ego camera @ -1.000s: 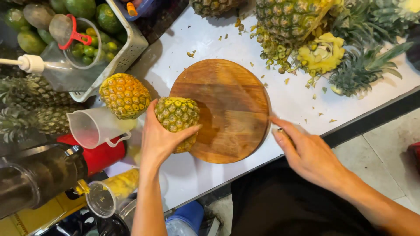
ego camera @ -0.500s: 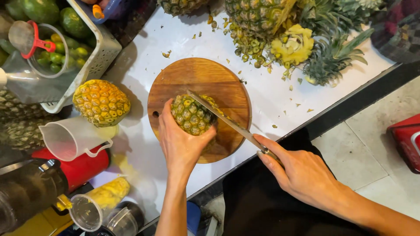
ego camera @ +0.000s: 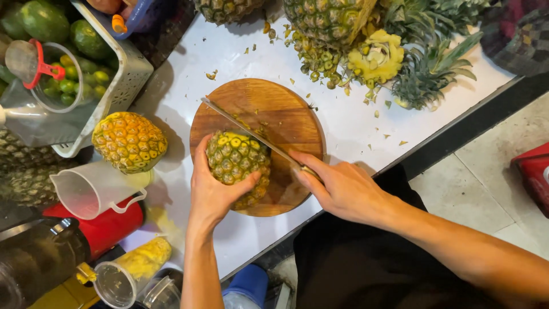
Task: Sharpening a knife and then peeling multiple pineapples at a food stall.
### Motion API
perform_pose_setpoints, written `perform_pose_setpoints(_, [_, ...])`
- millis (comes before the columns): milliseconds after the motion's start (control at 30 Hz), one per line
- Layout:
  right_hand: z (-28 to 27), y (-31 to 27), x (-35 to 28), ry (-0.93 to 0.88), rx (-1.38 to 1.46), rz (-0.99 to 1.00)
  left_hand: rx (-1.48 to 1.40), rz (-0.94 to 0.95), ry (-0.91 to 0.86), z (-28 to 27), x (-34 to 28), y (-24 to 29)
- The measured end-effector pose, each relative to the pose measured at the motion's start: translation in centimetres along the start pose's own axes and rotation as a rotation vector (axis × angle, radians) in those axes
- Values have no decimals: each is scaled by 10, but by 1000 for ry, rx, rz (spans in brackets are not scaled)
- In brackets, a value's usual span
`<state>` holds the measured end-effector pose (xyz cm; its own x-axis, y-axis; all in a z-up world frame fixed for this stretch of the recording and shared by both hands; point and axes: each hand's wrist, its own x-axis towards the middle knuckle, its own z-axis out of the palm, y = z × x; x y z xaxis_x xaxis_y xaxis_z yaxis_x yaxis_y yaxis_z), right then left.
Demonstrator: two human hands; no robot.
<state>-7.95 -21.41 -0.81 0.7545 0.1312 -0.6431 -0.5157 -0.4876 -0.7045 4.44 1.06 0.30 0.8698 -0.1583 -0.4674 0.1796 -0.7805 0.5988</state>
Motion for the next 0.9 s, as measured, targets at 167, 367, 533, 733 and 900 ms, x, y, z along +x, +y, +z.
perform_pose_setpoints(167, [-3,7,-27,-114,-8,135,-148,-15,-66,-14,11,-7])
perform_pose_setpoints(367, [9,0,26,-112,99,39,-173,1,-188,-22,21,-12])
perform_pose_setpoints(533, [-6,10,-5,-67,125,181,-246,21,-97,-67,38,-37])
perform_pose_setpoints(733, [-14,9,-14,141,51,240,122,-163,-14,-64,35,-9])
perform_pose_setpoints(900, [-4,-5,-30,65,-82,185,173,-69,100,-6,16,2])
